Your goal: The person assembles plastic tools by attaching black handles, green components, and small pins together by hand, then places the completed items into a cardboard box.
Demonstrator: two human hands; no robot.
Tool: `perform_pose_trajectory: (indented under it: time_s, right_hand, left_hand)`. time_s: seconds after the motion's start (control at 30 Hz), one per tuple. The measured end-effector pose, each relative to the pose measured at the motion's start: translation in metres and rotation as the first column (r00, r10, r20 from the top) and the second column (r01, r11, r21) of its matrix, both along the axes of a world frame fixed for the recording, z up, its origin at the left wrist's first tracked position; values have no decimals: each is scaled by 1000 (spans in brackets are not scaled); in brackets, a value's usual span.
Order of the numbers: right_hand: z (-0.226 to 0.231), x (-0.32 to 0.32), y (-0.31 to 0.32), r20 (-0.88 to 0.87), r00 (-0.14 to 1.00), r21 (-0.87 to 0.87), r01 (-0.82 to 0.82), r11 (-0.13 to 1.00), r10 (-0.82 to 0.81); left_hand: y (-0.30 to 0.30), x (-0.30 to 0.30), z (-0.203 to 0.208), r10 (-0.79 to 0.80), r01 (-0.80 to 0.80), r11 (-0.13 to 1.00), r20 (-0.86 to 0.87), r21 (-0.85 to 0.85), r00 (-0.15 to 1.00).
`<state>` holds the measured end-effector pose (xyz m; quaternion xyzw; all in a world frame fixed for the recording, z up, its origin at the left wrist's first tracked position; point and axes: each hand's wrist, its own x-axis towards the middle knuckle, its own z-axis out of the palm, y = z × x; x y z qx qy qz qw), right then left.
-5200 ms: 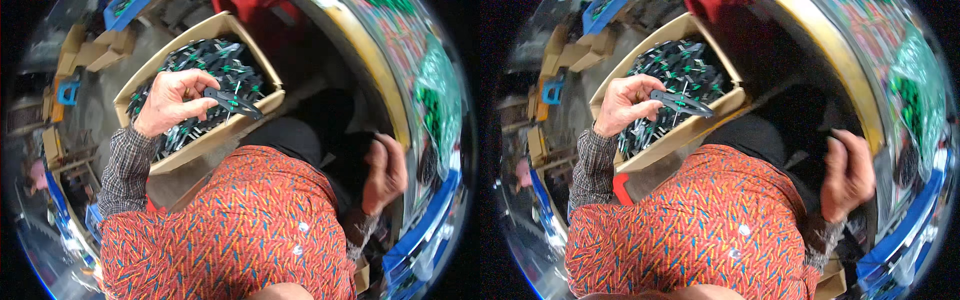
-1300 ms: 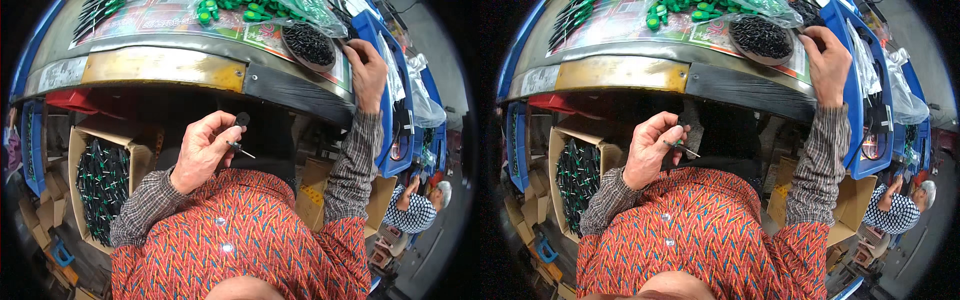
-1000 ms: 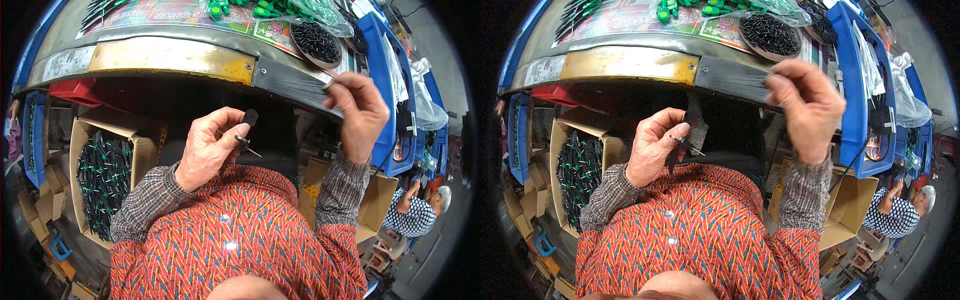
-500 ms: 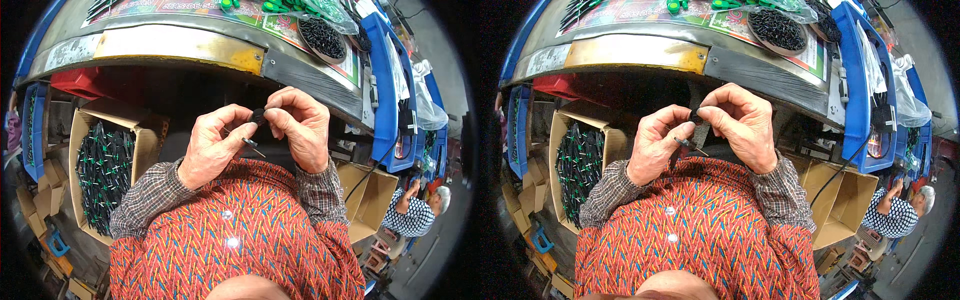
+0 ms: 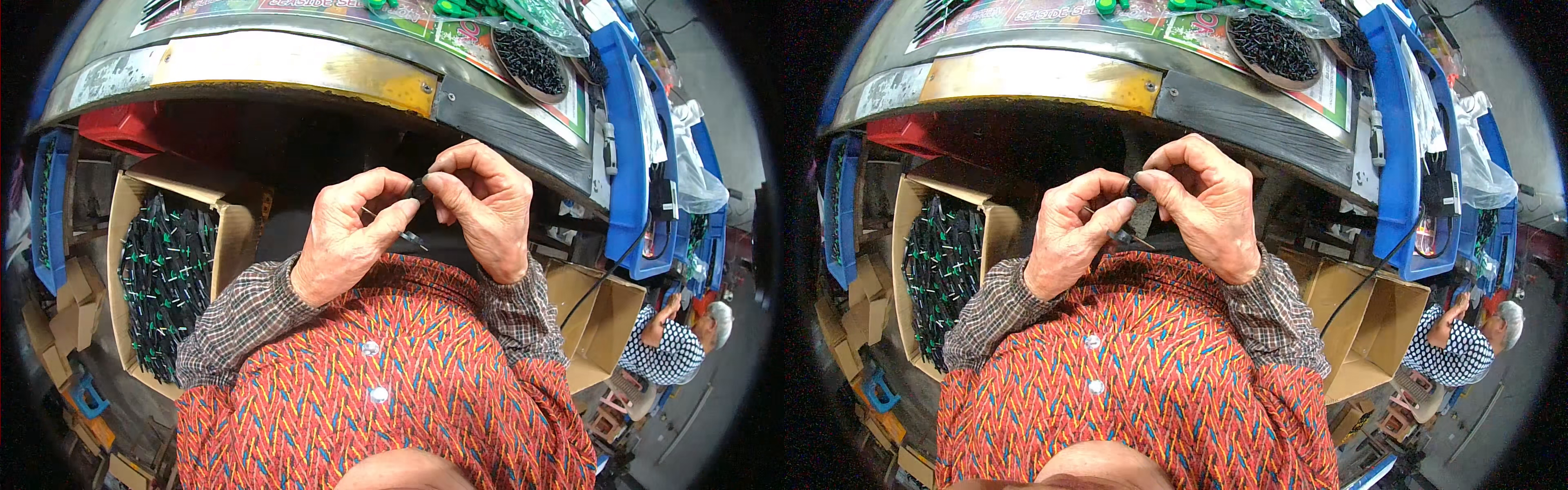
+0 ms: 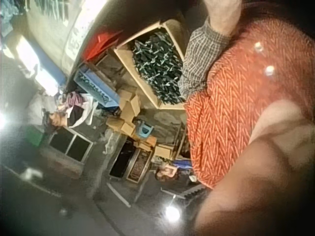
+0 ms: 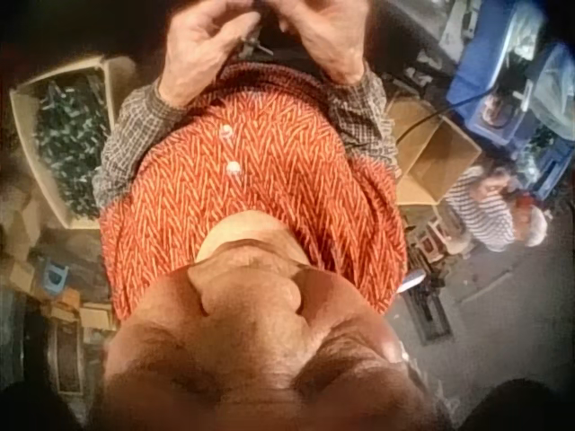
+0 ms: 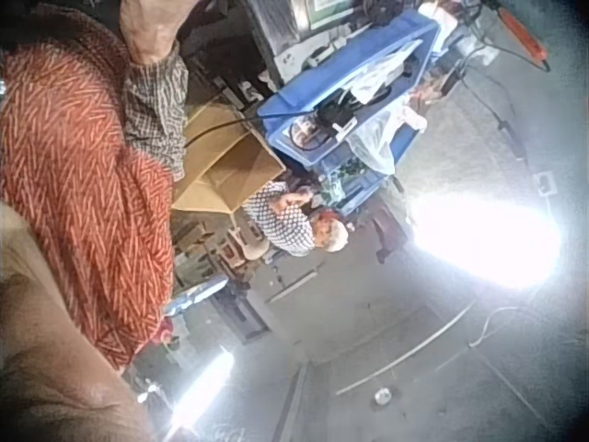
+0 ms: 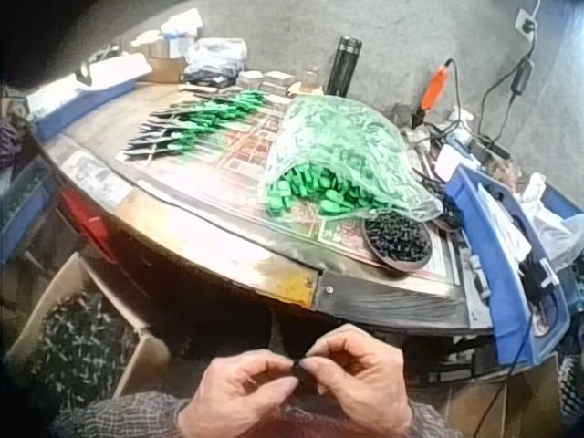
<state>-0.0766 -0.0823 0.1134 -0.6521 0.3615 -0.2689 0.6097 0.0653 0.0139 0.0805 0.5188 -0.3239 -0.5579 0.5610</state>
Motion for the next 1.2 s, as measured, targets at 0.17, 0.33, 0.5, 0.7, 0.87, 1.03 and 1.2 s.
perform_pose_trajectory:
  time_s: [0.17, 0.33, 0.5, 0.7, 0.87, 1.03, 1.2]
  right_hand:
    - [-3, 3, 3, -13, 1000, -4, 2, 1000, -2]
    - [-10, 2, 4, -8, 1000, 8, 1, 1000, -1]
    - [-12, 3, 6, -18, 1000, 29, 1, 1000, -1]
    - [-14, 4, 9, -40, 999, -26, -22, 999, 21]
    - [-21, 3, 10, -30, 999, 47, -29, 998, 30]
    - [-23, 3, 12, -106, 992, -9, -69, 998, 67]
    - [-28, 3, 11, -103, 993, 52, -49, 997, 54]
  left_hand:
    - [3, -1, -8, 37, -35, 998, 40, -55, 999]
    - [5, -4, -14, 80, -75, 995, 74, -61, 994]
    - [4, -5, -18, 67, -66, 996, 19, -63, 998]
    - [4, -4, -20, 95, -95, 993, 5, -65, 995]
    - [5, -4, -30, 91, -92, 993, -24, -76, 996]
    - [5, -2, -27, 60, -54, 995, 66, -84, 996]
    - [4, -1, -31, 62, -60, 996, 25, -74, 998]
